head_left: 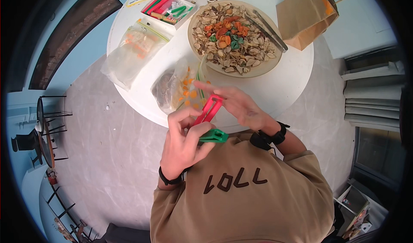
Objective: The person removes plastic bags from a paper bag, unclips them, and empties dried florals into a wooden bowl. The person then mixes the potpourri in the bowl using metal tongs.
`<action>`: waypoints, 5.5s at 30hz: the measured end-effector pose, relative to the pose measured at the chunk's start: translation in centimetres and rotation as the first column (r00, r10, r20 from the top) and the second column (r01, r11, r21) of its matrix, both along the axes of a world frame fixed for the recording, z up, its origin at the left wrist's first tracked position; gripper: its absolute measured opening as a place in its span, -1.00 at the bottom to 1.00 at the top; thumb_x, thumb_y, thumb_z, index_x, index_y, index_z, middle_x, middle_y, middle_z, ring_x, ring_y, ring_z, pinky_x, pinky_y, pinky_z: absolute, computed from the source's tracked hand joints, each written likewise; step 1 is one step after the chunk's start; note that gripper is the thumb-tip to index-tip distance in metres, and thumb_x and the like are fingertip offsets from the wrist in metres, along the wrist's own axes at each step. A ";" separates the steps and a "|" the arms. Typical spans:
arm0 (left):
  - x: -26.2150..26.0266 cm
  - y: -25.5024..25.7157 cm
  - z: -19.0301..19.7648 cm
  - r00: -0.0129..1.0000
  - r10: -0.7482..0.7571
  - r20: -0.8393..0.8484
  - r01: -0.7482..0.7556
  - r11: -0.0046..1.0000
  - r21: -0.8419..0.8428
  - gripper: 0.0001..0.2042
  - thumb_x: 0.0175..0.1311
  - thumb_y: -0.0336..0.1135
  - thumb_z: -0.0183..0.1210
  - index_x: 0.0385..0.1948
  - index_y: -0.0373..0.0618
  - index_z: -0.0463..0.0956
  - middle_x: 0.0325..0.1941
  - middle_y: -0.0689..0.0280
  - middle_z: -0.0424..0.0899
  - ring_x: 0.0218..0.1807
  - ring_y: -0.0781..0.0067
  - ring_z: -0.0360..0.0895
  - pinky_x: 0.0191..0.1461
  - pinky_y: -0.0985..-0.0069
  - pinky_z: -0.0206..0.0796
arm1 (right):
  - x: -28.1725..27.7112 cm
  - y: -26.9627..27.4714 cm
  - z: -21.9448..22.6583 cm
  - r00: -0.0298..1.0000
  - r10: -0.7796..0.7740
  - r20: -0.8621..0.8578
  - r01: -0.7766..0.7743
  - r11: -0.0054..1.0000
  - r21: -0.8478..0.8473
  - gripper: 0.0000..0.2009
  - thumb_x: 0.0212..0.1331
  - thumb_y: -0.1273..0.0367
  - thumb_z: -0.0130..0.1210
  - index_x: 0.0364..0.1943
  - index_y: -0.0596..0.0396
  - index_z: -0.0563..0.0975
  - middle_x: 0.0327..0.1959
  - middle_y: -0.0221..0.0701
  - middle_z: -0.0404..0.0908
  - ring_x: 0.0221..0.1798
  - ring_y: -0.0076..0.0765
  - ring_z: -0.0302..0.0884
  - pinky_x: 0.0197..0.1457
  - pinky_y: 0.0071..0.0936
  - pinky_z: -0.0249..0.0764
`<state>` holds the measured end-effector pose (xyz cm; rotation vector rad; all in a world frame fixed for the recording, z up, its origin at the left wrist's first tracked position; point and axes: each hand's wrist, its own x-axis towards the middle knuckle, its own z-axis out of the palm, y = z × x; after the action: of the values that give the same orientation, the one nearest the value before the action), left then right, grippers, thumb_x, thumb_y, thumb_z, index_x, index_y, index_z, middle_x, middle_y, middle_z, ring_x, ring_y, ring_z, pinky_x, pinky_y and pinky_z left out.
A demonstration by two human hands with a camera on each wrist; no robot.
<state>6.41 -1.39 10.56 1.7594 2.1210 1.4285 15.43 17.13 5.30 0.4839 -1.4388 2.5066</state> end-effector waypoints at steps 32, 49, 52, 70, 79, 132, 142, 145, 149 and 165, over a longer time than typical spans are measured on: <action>0.6 2.4 -1.1 0.989 0.151 -0.004 -0.151 0.988 -0.029 -0.45 0.01 -0.40 0.44 0.09 -0.17 0.43 0.03 0.09 0.38 -0.16 0.14 0.49 -0.17 0.32 0.43 | 2.3 -0.9 2.2 0.928 -0.345 0.138 0.205 0.784 0.585 -0.72 0.27 0.43 0.13 0.03 0.22 0.51 -0.02 -0.17 0.57 0.04 -0.22 0.52 0.17 -0.34 0.38; -0.6 1.6 -1.0 0.953 0.073 0.293 -0.051 0.995 -0.082 -0.64 0.21 -0.50 0.23 0.07 -0.24 0.53 -0.22 0.17 0.48 -0.27 0.26 0.52 -0.17 0.45 0.40 | 1.9 -0.1 -0.6 0.927 -0.338 0.160 0.314 0.936 0.161 -0.70 0.32 0.52 0.09 0.11 0.28 0.47 0.07 -0.36 0.52 0.17 -0.48 0.43 0.29 -0.41 0.34; -0.4 1.6 -1.2 0.953 0.083 0.292 -0.057 0.994 -0.095 -0.72 0.22 -0.50 0.22 -0.02 -0.25 0.58 -0.21 0.18 0.48 -0.28 0.24 0.53 -0.19 0.44 0.41 | 1.9 -0.2 -0.5 0.920 -0.352 0.170 0.327 0.932 0.157 -0.77 0.31 0.52 0.10 0.02 0.25 0.49 -0.03 -0.43 0.51 0.08 -0.53 0.44 0.22 -0.45 0.36; -0.2 1.8 -1.6 0.878 0.114 0.465 -0.086 0.993 -0.081 -0.85 0.32 -0.54 0.10 -0.14 -0.35 0.57 -0.31 0.20 0.64 -0.46 0.54 0.57 -0.41 0.66 0.36 | 2.3 0.0 -0.1 0.900 -0.320 0.295 0.262 0.940 0.220 -0.80 0.36 0.29 0.10 -0.16 0.16 0.48 -0.20 -0.46 0.46 -0.11 -0.51 0.36 0.00 -0.50 0.28; -0.2 1.9 -1.1 0.867 0.137 0.480 -0.088 0.989 -0.123 -0.82 0.25 -0.54 0.20 -0.12 -0.28 0.59 -0.32 0.14 0.64 -0.39 0.36 0.60 -0.38 0.53 0.45 | 2.0 -0.5 0.5 0.899 -0.407 0.161 0.336 0.878 0.340 -0.76 0.23 0.50 0.16 -0.05 0.16 0.46 -0.22 -0.45 0.46 -0.06 -0.48 0.40 0.08 -0.45 0.31; -3.1 0.4 -1.9 0.985 0.168 -0.039 -0.173 0.963 -0.207 -0.54 -0.28 -0.55 0.29 -0.17 0.02 0.64 -0.13 0.33 0.63 -0.18 0.24 0.61 -0.23 0.37 0.51 | 9.6 17.6 -4.5 0.114 -0.991 -0.068 0.018 -0.066 0.998 -0.35 0.16 -0.04 0.23 0.14 0.22 0.46 -0.52 -0.25 0.65 -0.46 -0.17 0.62 -0.32 -0.33 0.52; -3.0 0.4 -2.1 0.980 0.161 0.118 -0.119 0.947 -0.297 -0.57 -0.28 -0.59 0.27 -0.22 -0.08 0.54 -0.25 0.28 0.57 -0.26 0.20 0.61 -0.33 0.38 0.48 | 5.5 8.0 4.4 0.629 -0.500 0.595 -0.077 0.721 0.688 -0.73 0.37 0.25 0.01 -0.10 0.13 0.63 -0.45 -0.47 0.60 -0.48 -0.60 0.45 -0.40 -0.60 0.41; -2.8 0.7 -2.1 0.980 0.149 0.131 -0.103 0.947 -0.303 -0.57 -0.27 -0.51 0.35 -0.20 -0.06 0.55 -0.21 0.28 0.55 -0.28 0.20 0.61 -0.34 0.39 0.47 | 3.3 5.5 4.1 0.695 -0.359 0.623 -0.187 0.746 0.639 -0.73 0.40 0.27 0.00 -0.12 0.18 0.61 -0.40 -0.48 0.60 -0.42 -0.64 0.43 -0.33 -0.61 0.40; -2.9 0.7 -1.3 0.990 0.061 0.129 -0.015 0.943 -0.332 -0.43 -0.30 -0.29 0.47 -0.08 -0.03 0.52 -0.04 0.24 0.51 -0.11 0.12 0.58 -0.16 0.29 0.47 | 0.8 4.5 1.9 0.750 -0.283 0.599 -0.128 0.825 0.550 -0.70 0.37 0.22 0.06 -0.09 0.20 0.61 -0.36 -0.46 0.64 -0.39 -0.62 0.52 -0.34 -0.59 0.44; -7.3 -1.6 -6.6 0.983 0.181 0.017 -0.155 0.882 -0.445 -0.47 0.29 0.00 0.08 0.18 -0.18 0.42 0.36 -0.10 0.32 0.38 -0.20 0.24 0.41 0.12 0.11 | 0.8 4.5 5.9 0.778 -0.347 0.525 0.035 0.857 0.515 -0.83 0.24 0.36 0.24 -0.21 0.19 0.63 -0.35 -0.49 0.67 -0.34 -0.70 0.53 -0.32 -0.68 0.42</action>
<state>-0.89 -2.99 3.93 1.3764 2.3733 0.9007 16.18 21.65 11.22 -0.4589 -2.2270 2.1965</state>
